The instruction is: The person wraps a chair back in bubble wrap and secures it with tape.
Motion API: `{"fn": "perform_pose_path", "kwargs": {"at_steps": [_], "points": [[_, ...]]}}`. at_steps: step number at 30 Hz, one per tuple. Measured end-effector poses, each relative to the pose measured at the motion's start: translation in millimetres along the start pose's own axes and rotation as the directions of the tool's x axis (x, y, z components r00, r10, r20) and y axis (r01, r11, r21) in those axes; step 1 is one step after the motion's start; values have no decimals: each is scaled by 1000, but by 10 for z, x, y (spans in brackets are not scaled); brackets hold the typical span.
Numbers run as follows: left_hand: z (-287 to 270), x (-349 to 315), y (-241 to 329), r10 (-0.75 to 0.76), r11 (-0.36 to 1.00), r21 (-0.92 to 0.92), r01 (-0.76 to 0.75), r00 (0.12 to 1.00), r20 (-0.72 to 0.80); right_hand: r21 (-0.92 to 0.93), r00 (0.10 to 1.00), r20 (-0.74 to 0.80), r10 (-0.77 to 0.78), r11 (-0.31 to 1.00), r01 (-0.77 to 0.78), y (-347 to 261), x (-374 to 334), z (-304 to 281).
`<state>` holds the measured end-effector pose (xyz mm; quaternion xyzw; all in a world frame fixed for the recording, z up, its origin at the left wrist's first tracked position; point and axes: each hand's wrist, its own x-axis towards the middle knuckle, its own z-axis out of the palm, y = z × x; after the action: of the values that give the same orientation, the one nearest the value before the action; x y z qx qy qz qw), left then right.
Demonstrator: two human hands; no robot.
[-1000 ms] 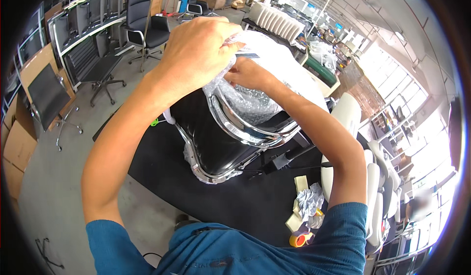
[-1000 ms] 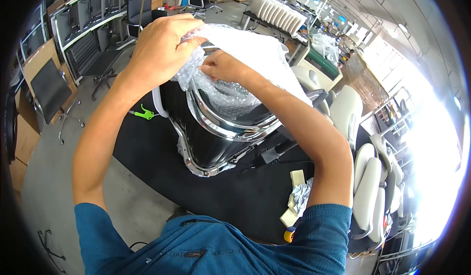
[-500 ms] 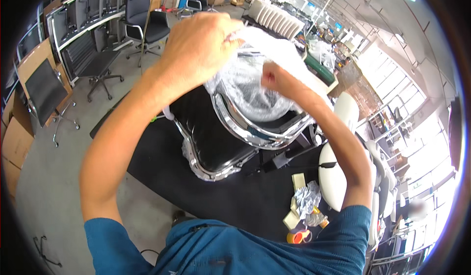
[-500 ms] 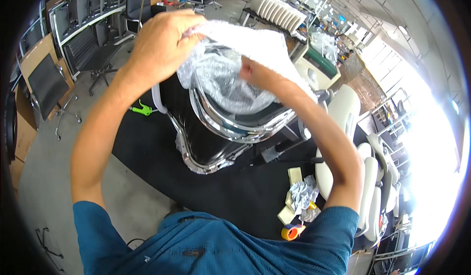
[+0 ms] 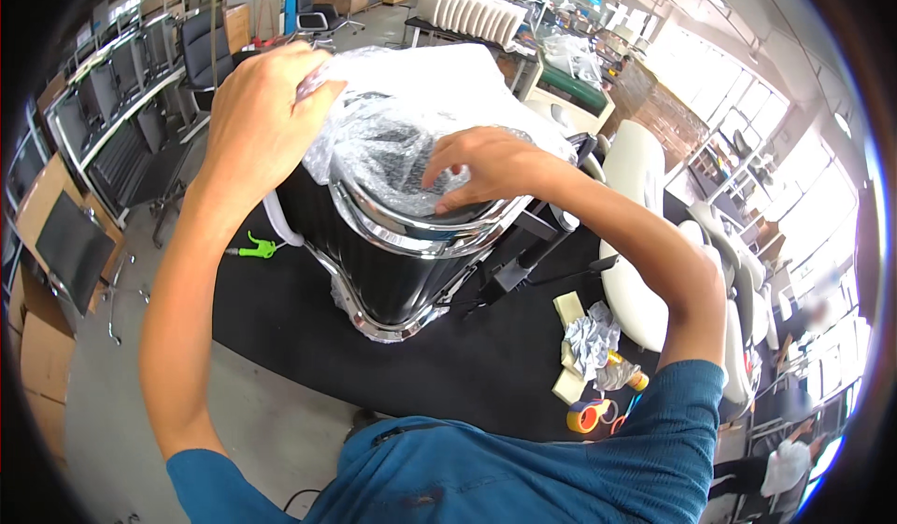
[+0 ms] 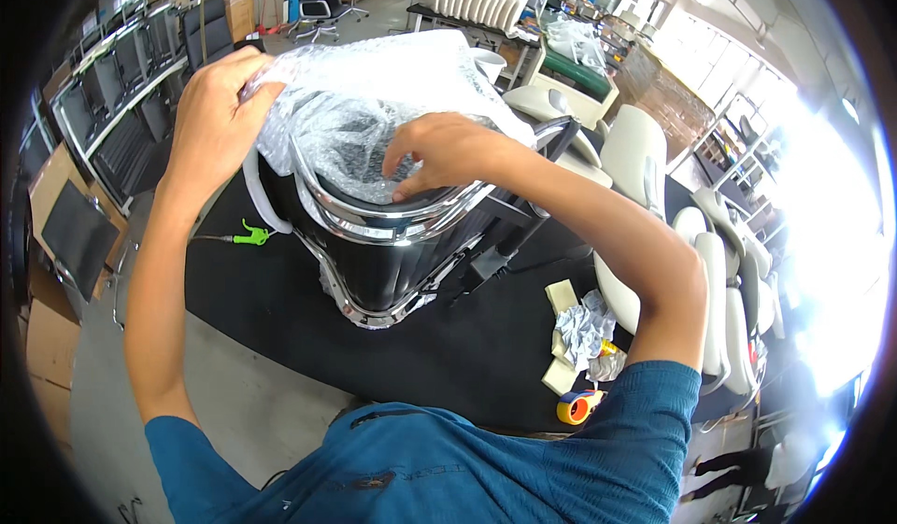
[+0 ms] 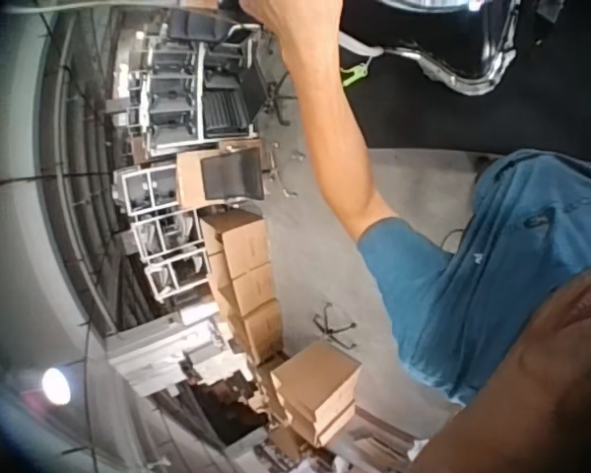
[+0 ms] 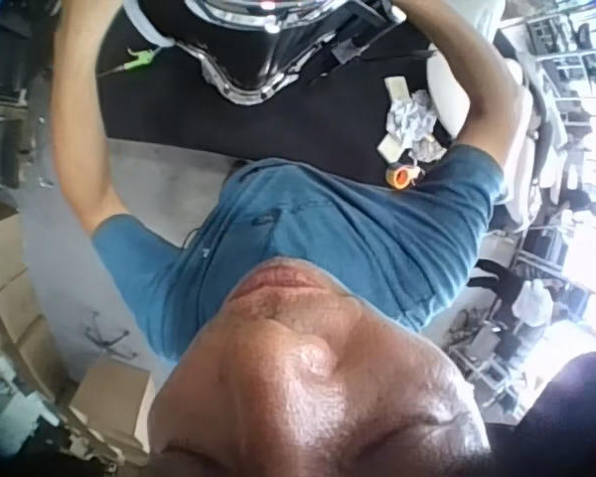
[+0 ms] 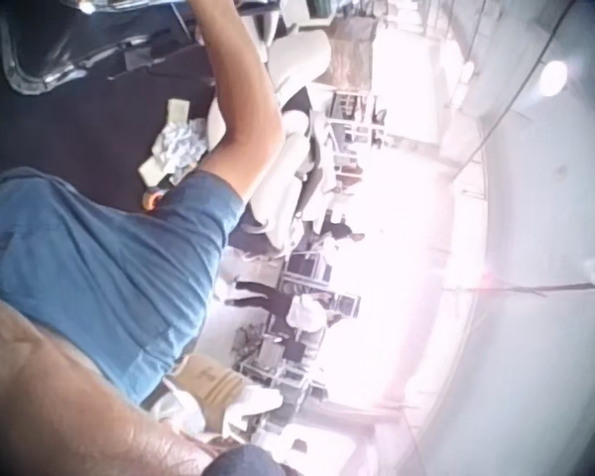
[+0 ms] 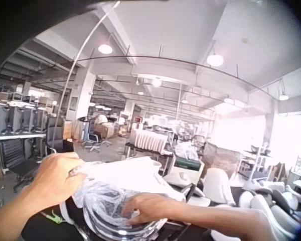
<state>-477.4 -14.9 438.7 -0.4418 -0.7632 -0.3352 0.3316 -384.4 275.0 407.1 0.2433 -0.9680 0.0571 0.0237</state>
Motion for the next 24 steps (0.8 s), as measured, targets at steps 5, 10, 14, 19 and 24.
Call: {"fn": "perform_pose_path", "kwargs": {"at_steps": [5,10,14,19,24], "points": [[-40,-136,165,20,998,-59,-20,1000,-12,199,998,60,26,979,-37,12,40,-98],[-29,-301,415,494,869,51,-492,861,-123,543,986,-64,156,834,-97,-126,-103,-344],[322,-291,585,418,904,77,-420,908,36,525,962,-198,186,849,-57,-256,-95,-438],[576,-254,408,328,944,-20,-331,940,-90,375,876,-480,49,914,155,-284,-156,-265],[634,-189,397,57,933,-357,-39,998,39,-371,603,-741,-294,929,-3,-304,-155,64]]}}
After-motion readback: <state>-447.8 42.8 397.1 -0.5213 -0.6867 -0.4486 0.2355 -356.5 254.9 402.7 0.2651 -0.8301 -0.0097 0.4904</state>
